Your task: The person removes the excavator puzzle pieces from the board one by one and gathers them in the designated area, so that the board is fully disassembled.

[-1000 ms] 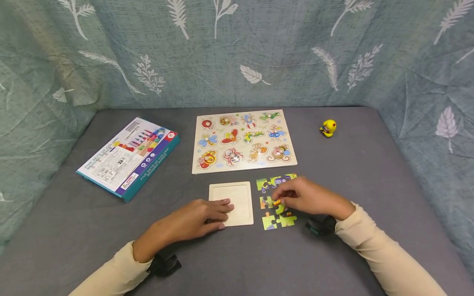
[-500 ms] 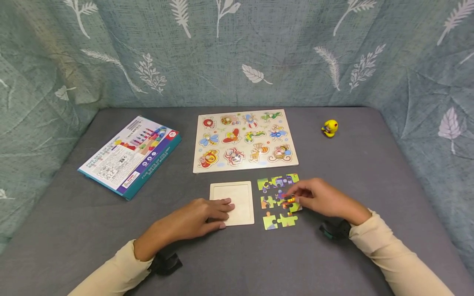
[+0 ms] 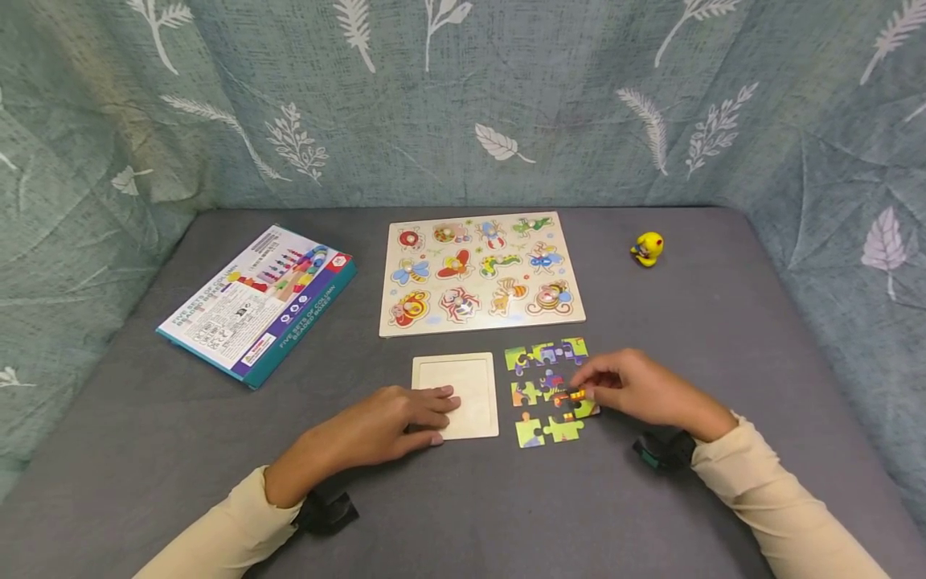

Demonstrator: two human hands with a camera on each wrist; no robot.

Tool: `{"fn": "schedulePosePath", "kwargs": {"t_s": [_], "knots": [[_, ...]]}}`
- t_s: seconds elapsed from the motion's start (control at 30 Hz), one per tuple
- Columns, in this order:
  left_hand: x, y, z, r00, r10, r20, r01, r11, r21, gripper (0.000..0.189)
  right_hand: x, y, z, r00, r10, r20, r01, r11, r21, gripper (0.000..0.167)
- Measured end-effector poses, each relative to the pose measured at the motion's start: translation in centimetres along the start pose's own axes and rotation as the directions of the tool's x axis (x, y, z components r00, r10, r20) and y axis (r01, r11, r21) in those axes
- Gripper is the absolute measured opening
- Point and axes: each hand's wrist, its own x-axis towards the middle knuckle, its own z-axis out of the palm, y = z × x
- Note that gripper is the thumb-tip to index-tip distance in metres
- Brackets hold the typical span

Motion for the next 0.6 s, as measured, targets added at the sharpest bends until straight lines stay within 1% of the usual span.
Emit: {"fn": "schedulePosePath", "kwargs": {"t_s": [0.13,0.23,0.4,0.6], "knots": [[0.0,-0.1,0.0,1.000,0.024,-0.015,-0.024,1.000,0.007,0.018,0.0,0.0,-0.1,0.999,0.020,0.028,-0.020,1.000,0.005,0.015],[0.0,-0.2,0.0,1.000,0.020,-0.011,-0.020,1.000,0.000,0.019,-0.2,0.2,-0.2,0.999,0.021,0.043,-0.021,1.000,0.003,0.015],[0.0,-0.1,-0.1,1.000,0.026,-0.010,-0.026,1.000,-0.016,0.020,-0.6,0.7,-0.5,0.997,0.032,0.076,-0.036,0.998,0.054,0.014],[-0.1,-0.1,-0.1,1.000,0.025,-0.017,-0.025,1.000,-0.016,0.020,-0.7,1.1,-0.8,0.992,0.017,0.125,-0.029,0.994,0.101,0.013]]}}
